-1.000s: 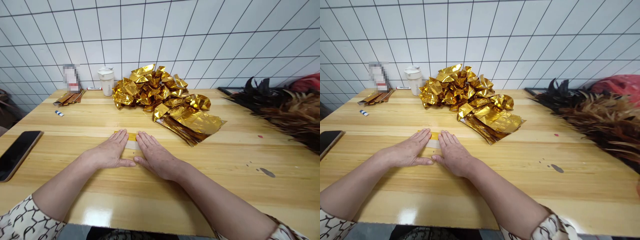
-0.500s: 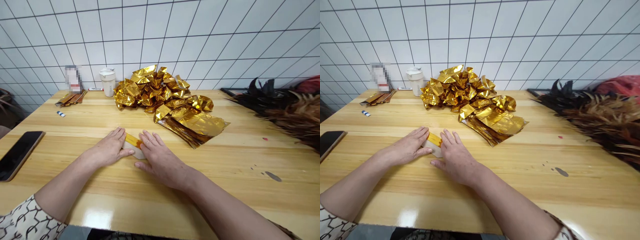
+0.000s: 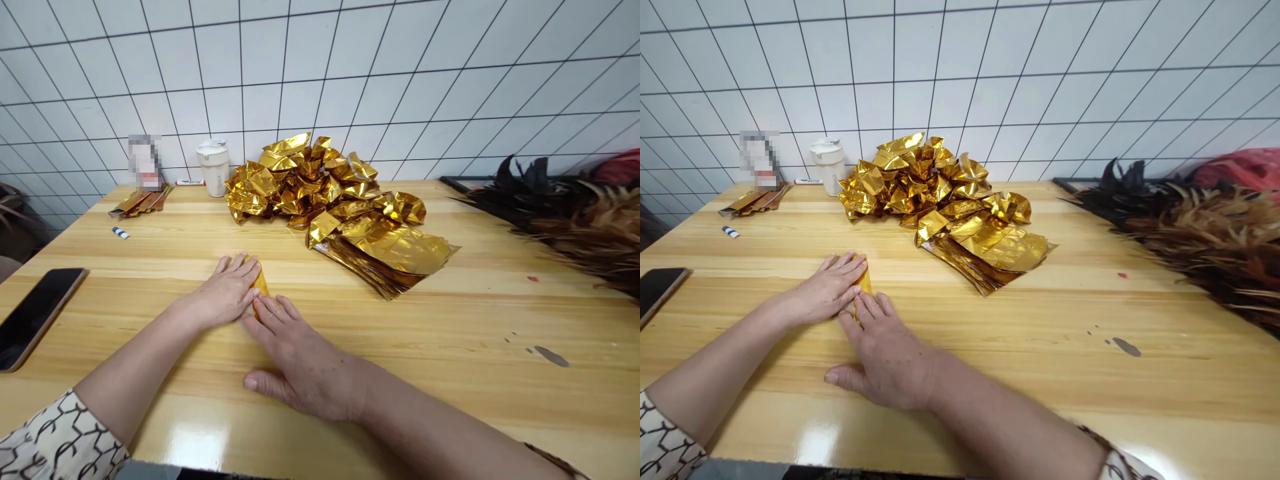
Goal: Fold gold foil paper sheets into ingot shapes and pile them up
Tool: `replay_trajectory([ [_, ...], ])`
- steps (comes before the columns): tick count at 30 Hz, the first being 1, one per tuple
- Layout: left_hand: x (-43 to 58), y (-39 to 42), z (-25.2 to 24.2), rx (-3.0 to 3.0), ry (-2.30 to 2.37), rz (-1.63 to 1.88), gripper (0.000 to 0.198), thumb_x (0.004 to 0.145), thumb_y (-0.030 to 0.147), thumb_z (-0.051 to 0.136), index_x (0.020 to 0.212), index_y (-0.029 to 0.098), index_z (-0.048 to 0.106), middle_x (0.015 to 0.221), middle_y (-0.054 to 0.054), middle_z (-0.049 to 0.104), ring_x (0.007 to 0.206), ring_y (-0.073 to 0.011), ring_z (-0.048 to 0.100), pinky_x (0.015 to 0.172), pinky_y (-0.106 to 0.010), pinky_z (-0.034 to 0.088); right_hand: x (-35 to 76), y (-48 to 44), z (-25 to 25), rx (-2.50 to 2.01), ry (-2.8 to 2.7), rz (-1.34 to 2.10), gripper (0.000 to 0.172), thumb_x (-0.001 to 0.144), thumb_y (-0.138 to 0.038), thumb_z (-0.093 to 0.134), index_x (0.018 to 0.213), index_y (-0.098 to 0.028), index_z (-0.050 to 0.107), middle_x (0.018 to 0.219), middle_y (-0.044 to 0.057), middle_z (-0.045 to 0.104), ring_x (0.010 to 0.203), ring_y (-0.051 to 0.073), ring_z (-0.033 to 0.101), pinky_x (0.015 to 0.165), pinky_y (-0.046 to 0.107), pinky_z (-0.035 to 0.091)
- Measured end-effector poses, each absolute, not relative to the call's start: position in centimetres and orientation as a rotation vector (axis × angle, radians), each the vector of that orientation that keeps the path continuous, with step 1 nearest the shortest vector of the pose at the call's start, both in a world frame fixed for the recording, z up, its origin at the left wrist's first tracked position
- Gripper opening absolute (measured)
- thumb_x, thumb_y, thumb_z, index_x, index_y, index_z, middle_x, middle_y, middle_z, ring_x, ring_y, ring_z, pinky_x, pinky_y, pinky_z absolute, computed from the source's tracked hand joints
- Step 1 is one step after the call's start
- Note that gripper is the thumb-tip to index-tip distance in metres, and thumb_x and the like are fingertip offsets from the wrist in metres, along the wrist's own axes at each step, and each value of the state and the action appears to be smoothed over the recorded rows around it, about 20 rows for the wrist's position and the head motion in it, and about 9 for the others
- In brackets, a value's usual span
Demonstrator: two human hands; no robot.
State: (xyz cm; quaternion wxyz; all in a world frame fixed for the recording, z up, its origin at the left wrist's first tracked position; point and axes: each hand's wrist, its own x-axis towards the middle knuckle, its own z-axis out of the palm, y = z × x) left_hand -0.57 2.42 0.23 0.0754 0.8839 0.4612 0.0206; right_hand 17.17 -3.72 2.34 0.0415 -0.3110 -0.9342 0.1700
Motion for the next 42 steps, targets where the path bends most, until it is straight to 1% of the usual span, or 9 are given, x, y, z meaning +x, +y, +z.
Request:
replay_trajectory([
  [2,-0.7,2.7,0.3,2.628,1.307,0.050,0.048,0.095,0.029,0.031,0.141,0.015,0.035,0.151,-0.013,0.030,0.142,-0.0277,0.020,0.111,-0.052,0.020,17.5,-3.3,2.6,-0.874,-2.818,0.568,0.062,0.090,-0.050,0.044,0.134,-0.007,0.045,0.139,0.025,0.045,0.132,0.030,0.037,0.108,0.051,0.025],
  [4,-0.5,2.8,0.4,2.600,1.258,0.042,0.049,0.093,0.026,0.034,0.141,0.016,0.035,0.152,-0.012,0.030,0.142,-0.0265,0.020,0.112,-0.051,0.019,18.0,-2.4,2.7,-0.798,-2.723,0.615,0.037,0.095,-0.036,0.036,0.116,-0.015,0.058,0.119,0.014,0.064,0.115,0.022,0.054,0.107,0.047,0.030],
  [6,-0.1,2.8,0.4,2.599,1.197,0.076,0.047,0.091,0.021,0.037,0.138,0.018,0.040,0.150,-0.010,0.035,0.141,-0.0254,0.023,0.112,-0.050,0.020,18.7,-1.1,2.4,-0.822,-2.534,0.544,0.035,0.095,-0.023,0.029,0.110,-0.019,0.060,0.107,0.009,0.068,0.105,0.019,0.059,0.104,0.046,0.034],
  [10,0.6,2.5,0.5,2.686,0.999,0.259,0.046,0.081,0.007,0.046,0.124,0.021,0.054,0.135,-0.008,0.054,0.135,-0.0223,0.037,0.110,-0.044,0.029,19.9,1.4,1.1,-0.889,-2.460,0.339,0.048,0.084,-0.009,0.031,0.127,-0.017,0.051,0.127,0.013,0.059,0.122,0.023,0.049,0.105,0.053,0.033],
  [15,1.0,1.7,0.8,2.802,1.056,0.321,0.021,0.084,0.011,0.049,0.098,0.015,0.065,0.105,-0.010,0.069,0.108,-0.0228,0.059,0.097,-0.038,0.043,19.7,1.9,0.0,-1.059,-2.693,0.288,0.047,0.090,-0.021,0.034,0.135,-0.010,0.045,0.136,0.017,0.052,0.130,0.028,0.040,0.105,0.056,0.032],
  [22,1.3,0.7,1.3,2.896,1.199,0.252,0.020,0.091,0.019,0.046,0.095,0.015,0.065,0.097,-0.008,0.068,0.103,-0.0248,0.059,0.089,-0.039,0.045,18.8,0.0,0.9,-1.241,-2.711,-0.189,0.039,0.093,-0.028,0.038,0.119,-0.008,0.059,0.120,0.021,0.062,0.115,0.033,0.051,0.102,0.059,0.031],
  [28,0.7,1.2,0.6,2.963,1.394,0.389,0.023,0.087,0.008,0.045,0.096,0.013,0.066,0.127,-0.013,0.057,0.132,-0.0320,0.038,0.105,-0.047,0.035,18.4,-1.6,1.1,-1.342,-2.707,-0.429,0.035,0.091,-0.035,0.045,0.096,-0.008,0.067,0.083,0.016,0.068,0.085,0.030,0.059,0.101,0.056,0.032],
  [35,1.9,0.0,-0.5,2.985,1.153,0.274,0.033,0.094,0.016,0.036,0.119,0.009,0.057,0.129,-0.015,0.057,0.128,-0.0246,0.045,0.106,-0.039,0.037,18.5,-1.6,1.3,-1.399,-2.682,-0.429,0.035,0.089,-0.036,0.052,0.096,-0.007,0.069,0.079,0.016,0.066,0.081,0.030,0.057,0.100,0.054,0.031],
  [42,1.3,0.2,-0.7,2.892,1.298,0.152,0.050,0.098,0.041,0.032,0.135,0.009,0.044,0.143,-0.014,0.044,0.136,-0.0239,0.035,0.112,-0.038,0.029,18.8,-1.5,2.1,-1.493,-2.720,-0.594,0.041,0.090,-0.040,0.050,0.083,-0.006,0.072,0.072,0.014,0.065,0.074,0.027,0.059,0.093,0.047,0.034],
])
